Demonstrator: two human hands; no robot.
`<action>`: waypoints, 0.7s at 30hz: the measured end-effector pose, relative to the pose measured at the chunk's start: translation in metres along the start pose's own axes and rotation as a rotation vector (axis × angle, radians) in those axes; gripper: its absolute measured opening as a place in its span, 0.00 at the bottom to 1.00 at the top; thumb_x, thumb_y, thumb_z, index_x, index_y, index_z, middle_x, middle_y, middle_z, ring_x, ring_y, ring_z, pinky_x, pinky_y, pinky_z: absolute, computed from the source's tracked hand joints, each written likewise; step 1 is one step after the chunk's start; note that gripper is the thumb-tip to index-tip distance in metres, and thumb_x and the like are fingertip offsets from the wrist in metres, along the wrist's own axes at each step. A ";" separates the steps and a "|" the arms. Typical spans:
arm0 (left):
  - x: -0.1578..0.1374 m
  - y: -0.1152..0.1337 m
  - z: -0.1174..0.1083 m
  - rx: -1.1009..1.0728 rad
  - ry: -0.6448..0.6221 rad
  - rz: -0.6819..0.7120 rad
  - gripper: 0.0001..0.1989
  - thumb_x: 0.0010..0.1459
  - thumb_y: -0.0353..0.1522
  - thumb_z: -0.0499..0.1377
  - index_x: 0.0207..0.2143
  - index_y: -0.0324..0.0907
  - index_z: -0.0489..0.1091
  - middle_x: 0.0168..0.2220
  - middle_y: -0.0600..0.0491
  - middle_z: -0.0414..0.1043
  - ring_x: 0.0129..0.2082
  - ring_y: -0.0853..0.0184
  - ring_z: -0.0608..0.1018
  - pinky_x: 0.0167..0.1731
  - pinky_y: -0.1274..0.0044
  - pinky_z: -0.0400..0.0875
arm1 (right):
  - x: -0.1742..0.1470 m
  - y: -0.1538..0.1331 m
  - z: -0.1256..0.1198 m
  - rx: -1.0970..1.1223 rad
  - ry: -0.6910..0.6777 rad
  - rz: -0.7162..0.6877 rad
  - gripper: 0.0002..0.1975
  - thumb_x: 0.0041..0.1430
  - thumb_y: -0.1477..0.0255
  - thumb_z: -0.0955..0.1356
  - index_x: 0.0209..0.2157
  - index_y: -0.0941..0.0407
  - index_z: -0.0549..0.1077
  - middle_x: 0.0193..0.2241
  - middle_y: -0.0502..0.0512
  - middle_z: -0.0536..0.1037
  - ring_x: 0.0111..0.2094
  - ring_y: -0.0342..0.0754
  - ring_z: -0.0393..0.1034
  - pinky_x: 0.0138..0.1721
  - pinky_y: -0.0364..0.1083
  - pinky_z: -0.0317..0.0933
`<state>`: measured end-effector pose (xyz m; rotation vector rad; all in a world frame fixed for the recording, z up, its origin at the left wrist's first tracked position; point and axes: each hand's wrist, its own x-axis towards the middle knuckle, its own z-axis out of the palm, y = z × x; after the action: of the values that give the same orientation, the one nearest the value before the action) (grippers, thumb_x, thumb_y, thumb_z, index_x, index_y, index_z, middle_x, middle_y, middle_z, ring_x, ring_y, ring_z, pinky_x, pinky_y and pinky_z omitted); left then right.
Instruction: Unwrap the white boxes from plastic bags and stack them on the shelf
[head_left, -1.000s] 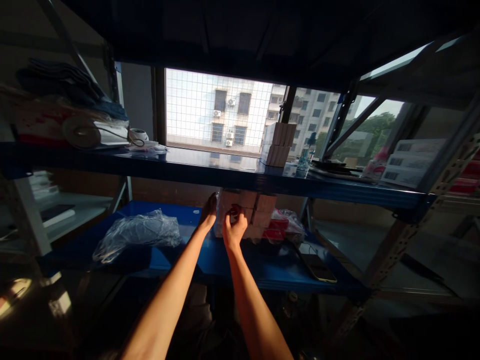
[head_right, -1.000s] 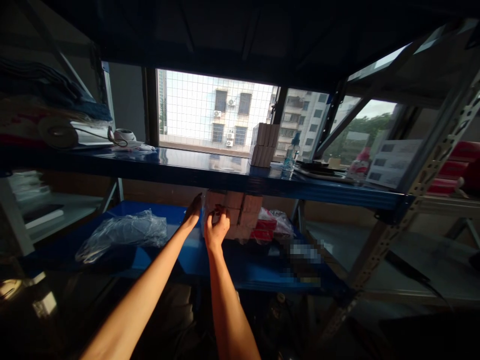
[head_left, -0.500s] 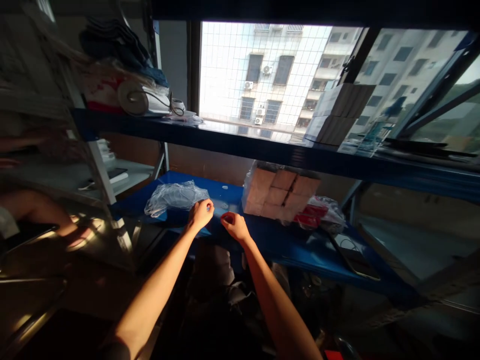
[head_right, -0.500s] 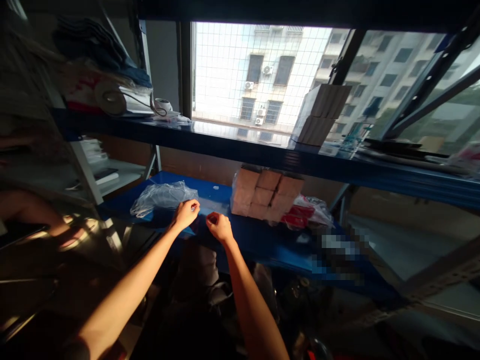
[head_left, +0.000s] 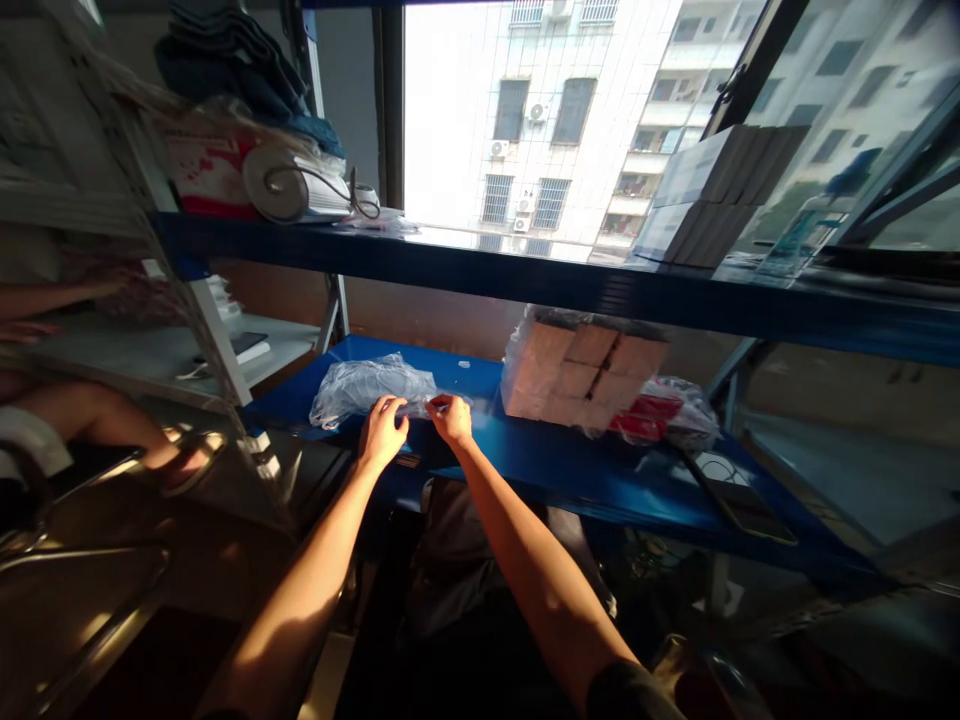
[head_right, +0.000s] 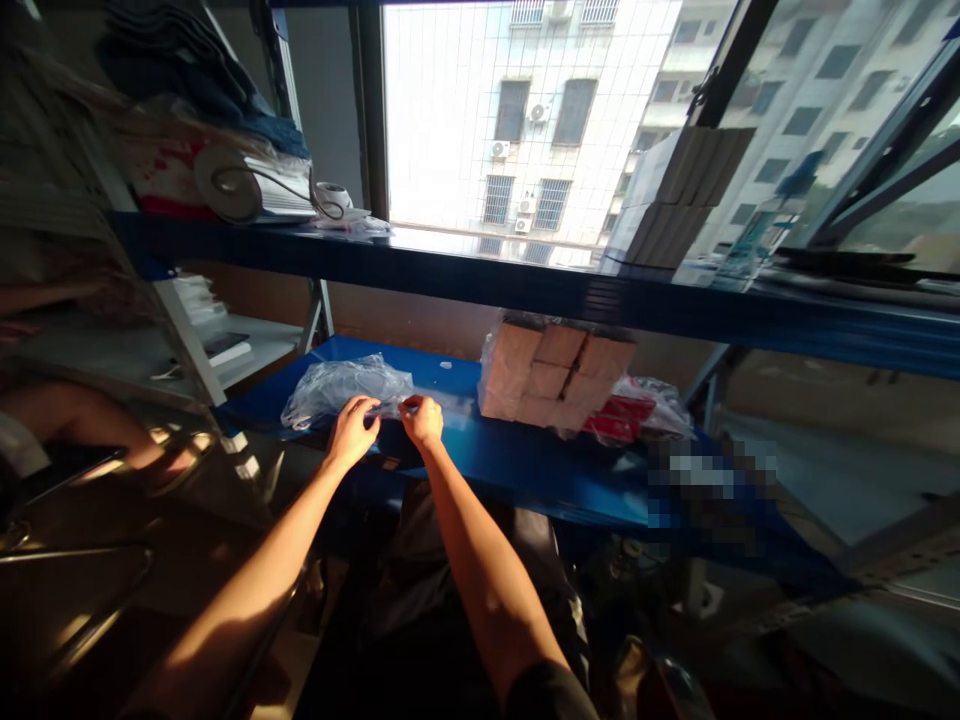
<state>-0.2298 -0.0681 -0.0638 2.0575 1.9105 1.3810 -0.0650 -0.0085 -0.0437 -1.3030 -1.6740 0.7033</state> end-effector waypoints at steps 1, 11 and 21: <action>0.000 0.001 0.000 0.008 -0.004 0.009 0.17 0.62 0.27 0.57 0.52 0.45 0.75 0.54 0.45 0.75 0.57 0.57 0.76 0.62 0.66 0.70 | 0.004 0.000 -0.003 0.025 0.016 0.006 0.09 0.60 0.63 0.72 0.31 0.54 0.80 0.30 0.56 0.83 0.35 0.52 0.79 0.41 0.47 0.71; 0.008 0.048 -0.022 0.032 0.060 0.118 0.15 0.69 0.37 0.57 0.53 0.46 0.78 0.69 0.43 0.63 0.68 0.48 0.67 0.70 0.60 0.62 | 0.013 -0.022 -0.076 0.514 0.186 -0.109 0.15 0.62 0.62 0.64 0.46 0.54 0.74 0.38 0.57 0.84 0.40 0.51 0.80 0.41 0.47 0.72; 0.011 0.150 -0.031 -0.245 -0.437 0.167 0.26 0.71 0.50 0.51 0.31 0.46 0.80 0.60 0.49 0.77 0.62 0.53 0.76 0.67 0.65 0.65 | -0.070 0.000 -0.159 0.611 0.305 -0.106 0.15 0.49 0.60 0.77 0.33 0.56 0.80 0.31 0.55 0.81 0.32 0.51 0.76 0.38 0.50 0.72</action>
<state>-0.1297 -0.1140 0.0432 2.2018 1.3566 1.0125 0.0809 -0.0874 0.0084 -0.8273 -1.1446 0.8218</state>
